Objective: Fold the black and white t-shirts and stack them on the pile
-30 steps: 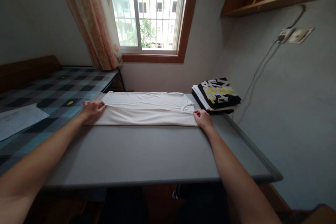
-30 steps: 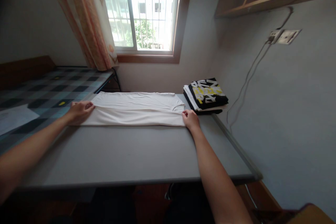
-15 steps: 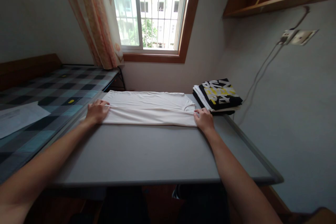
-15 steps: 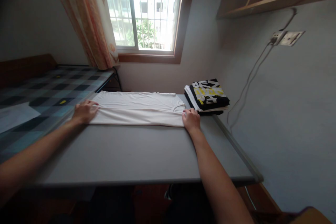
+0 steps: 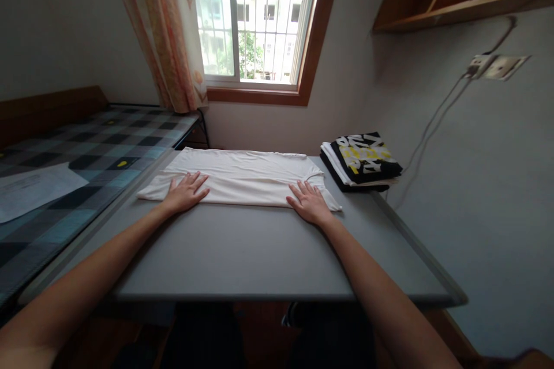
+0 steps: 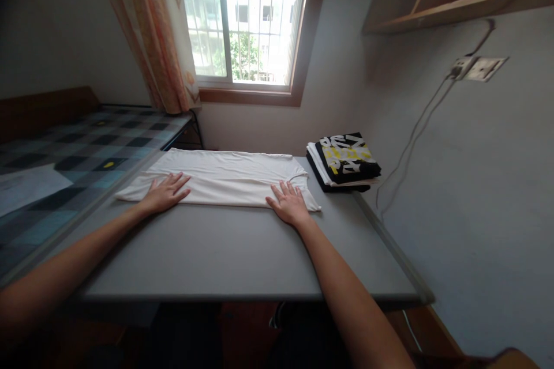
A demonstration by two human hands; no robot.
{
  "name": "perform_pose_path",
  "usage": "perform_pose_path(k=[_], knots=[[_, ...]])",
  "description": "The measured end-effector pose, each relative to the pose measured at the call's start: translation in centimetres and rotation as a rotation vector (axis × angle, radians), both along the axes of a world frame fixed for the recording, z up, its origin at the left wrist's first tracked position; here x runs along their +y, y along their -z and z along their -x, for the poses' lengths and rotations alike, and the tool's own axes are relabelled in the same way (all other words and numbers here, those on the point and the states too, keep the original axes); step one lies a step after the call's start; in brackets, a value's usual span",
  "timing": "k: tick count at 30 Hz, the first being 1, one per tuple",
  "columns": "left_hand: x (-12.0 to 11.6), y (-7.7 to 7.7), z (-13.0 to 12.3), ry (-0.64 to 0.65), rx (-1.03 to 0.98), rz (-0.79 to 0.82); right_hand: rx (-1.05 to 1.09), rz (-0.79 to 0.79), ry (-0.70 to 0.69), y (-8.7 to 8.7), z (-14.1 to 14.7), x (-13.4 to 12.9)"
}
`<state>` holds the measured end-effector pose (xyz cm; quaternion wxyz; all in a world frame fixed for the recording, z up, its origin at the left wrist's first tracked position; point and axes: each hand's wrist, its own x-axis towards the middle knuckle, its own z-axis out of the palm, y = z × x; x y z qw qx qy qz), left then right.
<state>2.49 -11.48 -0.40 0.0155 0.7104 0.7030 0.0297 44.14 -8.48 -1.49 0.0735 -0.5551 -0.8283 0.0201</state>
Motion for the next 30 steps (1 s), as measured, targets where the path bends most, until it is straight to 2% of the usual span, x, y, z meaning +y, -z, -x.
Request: perform_pose_path(k=[5, 12, 16, 22, 25, 27, 30], knots=[[-0.3, 0.4, 0.2, 0.014, 0.020, 0.025, 0.000, -0.032, 0.017, -0.2, -1.0, 0.2], [-1.5, -0.1, 0.2, 0.024, 0.045, 0.050, -0.011, 0.077, 0.091, -0.8, -2.0, -0.1], [-2.6, -0.1, 0.1, 0.020, 0.052, 0.036, -0.005, 0.094, 0.079, -1.2, -2.0, -0.7], [-3.5, 0.4, 0.5, 0.006, -0.026, -0.088, 0.141, -0.041, 0.039, -1.1, -3.6, 0.1], [-3.4, 0.7, 1.2, -0.006, -0.079, -0.204, 0.269, -0.104, -0.069, -0.5, -4.6, 1.0], [-3.2, 0.8, 1.7, 0.026, -0.113, -0.272, 0.348, -0.139, -0.133, -0.2, -4.9, 1.4], [-3.0, 1.1, 2.2, 0.112, -0.200, -0.327, 0.439, -0.199, -0.145, -0.1, -4.9, 1.7]])
